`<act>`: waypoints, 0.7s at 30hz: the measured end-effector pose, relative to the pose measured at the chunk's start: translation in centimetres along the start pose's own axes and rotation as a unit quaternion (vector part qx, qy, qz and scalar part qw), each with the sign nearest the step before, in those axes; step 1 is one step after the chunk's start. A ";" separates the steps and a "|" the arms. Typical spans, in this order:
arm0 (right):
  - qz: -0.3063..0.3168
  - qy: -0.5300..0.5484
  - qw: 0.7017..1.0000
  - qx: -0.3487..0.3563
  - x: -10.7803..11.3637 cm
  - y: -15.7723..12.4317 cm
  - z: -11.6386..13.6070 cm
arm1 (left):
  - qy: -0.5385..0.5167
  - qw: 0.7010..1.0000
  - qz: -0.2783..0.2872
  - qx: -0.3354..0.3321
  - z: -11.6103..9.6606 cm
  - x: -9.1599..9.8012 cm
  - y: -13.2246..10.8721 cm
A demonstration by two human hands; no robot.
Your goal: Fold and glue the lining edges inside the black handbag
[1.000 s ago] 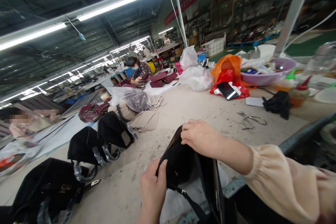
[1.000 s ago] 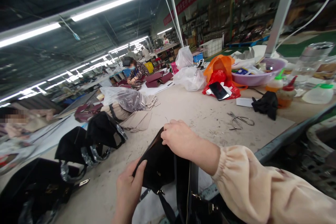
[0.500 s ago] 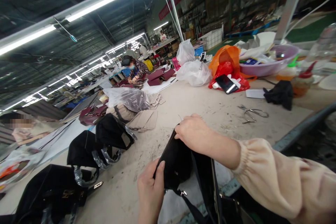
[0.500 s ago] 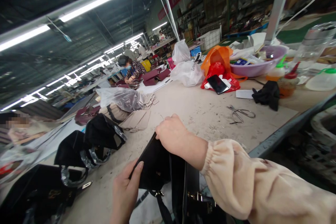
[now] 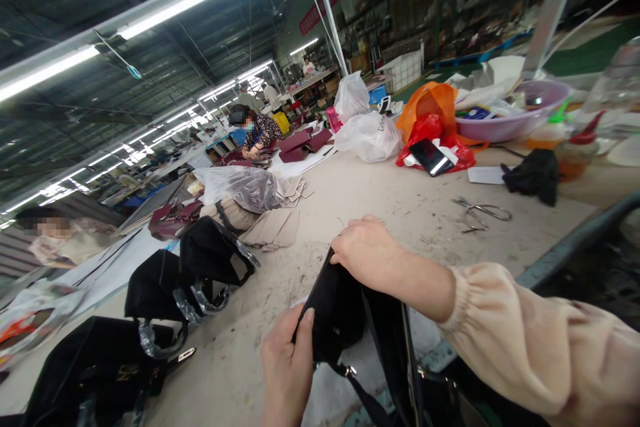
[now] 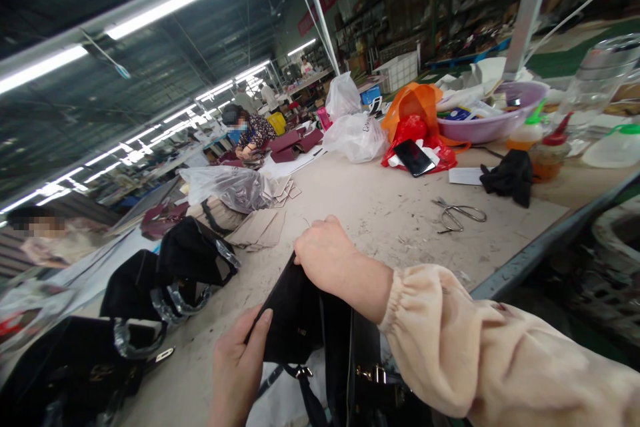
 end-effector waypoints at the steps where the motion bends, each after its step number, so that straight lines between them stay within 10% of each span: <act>1: -0.001 0.002 1.000 -0.001 0.0 0.0 0.0 | 0.003 1.000 0.001 -0.001 0.0 0.0 0.0; 21: -0.002 0.025 1.000 -0.005 0.0 0.3 -0.4 | 0.074 0.994 0.076 -0.034 -0.3 -0.6 1.5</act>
Point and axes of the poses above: each hand's wrist, its own y-axis towards the middle knuckle, its own x-axis out of the back of the hand, z = x × y, the point moved 8 cm from there along y, towards the middle knuckle, and after that the axes turned 6 degrees about -x, right-handed, at the moved point
